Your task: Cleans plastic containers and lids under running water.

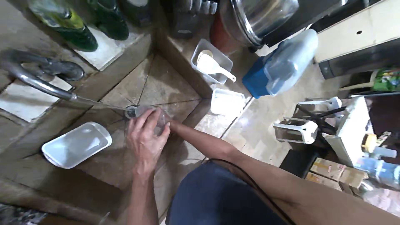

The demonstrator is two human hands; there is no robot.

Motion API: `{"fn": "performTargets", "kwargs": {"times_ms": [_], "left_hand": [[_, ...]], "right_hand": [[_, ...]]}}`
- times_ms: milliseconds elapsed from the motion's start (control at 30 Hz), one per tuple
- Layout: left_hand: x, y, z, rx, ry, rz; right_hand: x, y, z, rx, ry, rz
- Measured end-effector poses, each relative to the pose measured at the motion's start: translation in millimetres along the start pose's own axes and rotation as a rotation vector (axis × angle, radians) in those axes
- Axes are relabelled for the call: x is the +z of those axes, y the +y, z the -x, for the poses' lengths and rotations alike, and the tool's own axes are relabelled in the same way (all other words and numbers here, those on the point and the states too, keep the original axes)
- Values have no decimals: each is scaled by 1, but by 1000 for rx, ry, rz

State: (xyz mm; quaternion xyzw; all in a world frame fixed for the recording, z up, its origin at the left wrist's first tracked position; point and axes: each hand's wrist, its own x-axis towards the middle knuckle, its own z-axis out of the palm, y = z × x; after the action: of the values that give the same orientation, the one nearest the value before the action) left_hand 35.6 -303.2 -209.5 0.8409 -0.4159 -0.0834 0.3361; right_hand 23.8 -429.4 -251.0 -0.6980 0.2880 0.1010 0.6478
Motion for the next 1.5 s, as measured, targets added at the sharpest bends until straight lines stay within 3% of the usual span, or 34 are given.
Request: {"fn": "performTargets", "kwargs": {"times_ms": [33,100,200,300,467,600,700,833,867,933,1000,1067,1133,1233,1300,1400,1500], "left_hand": [[-3,9,-1,-2,54,82],[-3,24,-6,-22,180,315],[22,39,-18,-71,255,666],[75,61,-41,-110,216,838],[162,92,-65,-156,-208,674],[187,87,-56,-97,-219,544],[157,55,-28,-197,-137,565],[71,-35,57,-644,167,535],[54,-66,76,-750,313,485],[27,-140,108,-920,630,294],[2,-198,123,-1085,744,123],[-13,-238,121,-1191,678,42],[-22,-261,113,-1281,489,-3],[-28,-275,100,-1315,288,-44],[-28,-275,99,-1302,187,-82],[-19,-259,96,-1267,138,8],[6,-240,98,-1248,178,242]], "right_hand": [[-10,25,-1,-130,95,-19],[-45,42,10,-197,190,8],[-122,53,61,-161,376,154],[-191,64,129,-35,521,228],[-257,123,181,262,762,332],[-269,150,184,364,792,361],[-275,138,199,381,743,558],[-260,99,187,135,791,662],[-252,89,179,51,775,649],[-216,63,155,-63,661,574],[-169,39,121,-131,441,510],[-121,29,78,-186,162,526],[-71,32,26,-198,-123,515],[7,48,-44,-9,-414,371],[54,57,-74,139,-426,267],[104,74,-103,241,-300,86],[115,88,-110,327,-121,110]]}}
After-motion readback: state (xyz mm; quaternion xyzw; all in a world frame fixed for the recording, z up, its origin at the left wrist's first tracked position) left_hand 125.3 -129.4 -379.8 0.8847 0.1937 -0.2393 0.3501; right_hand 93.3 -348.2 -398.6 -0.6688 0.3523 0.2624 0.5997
